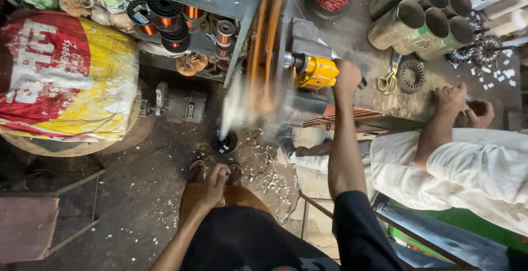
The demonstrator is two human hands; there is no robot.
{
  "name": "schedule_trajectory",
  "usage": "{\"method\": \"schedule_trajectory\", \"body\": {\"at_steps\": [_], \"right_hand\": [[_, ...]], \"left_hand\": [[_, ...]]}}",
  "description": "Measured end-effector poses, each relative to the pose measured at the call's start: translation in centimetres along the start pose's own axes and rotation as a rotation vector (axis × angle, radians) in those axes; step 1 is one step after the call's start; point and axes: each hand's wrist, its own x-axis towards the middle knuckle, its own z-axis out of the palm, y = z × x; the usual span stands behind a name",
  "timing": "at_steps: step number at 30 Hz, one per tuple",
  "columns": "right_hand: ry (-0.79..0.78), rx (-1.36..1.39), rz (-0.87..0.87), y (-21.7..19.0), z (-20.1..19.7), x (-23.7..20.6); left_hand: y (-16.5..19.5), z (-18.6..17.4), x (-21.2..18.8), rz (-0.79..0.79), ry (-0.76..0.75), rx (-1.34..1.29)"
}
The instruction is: The person operates a manual wire-winding machine to wrap copper wire onto a cylindrical bobbin. They feed the wire, turn the crank, and use shears to cut the wire, repeating the process to build up layers on the bobbin.
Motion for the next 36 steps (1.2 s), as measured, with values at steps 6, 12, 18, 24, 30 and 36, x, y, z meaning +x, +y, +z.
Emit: {"method": "schedule_trajectory", "body": {"at_steps": [6,12,18,24,30,36], "right_hand": [[0.2,0.079,-0.18,0.8,0.0,-10.2],[0.468,0.125,-0.303,0.3,-5.8,-14.3],[0.551,0.12,-0.225,1.5,-9.8,-8.5],[0.444,0.107,-0.12,2.2,-8.4,0.8],[0.169,0.094,0.095,0.6,-3.2,3.5],[0.112,0.116,-0.037,0.2,0.9,-3.1]], "left_hand": [[-0.2,0.0,-1.9,-0.019,-0.011,0.014],[-0.7,0.3,-1.5,-0.015,0.022,-0.083],[-0.9,0.1,0.5,-0.138,-0.058,-0.038],[-0.7,0.1,2.3,-0.033,-0.044,-0.06],[-0.5,-0.1,1.2,-0.07,-0.071,0.019],[-0.4,0.2,-1.2,-0.114,-0.018,-0.013]]}}
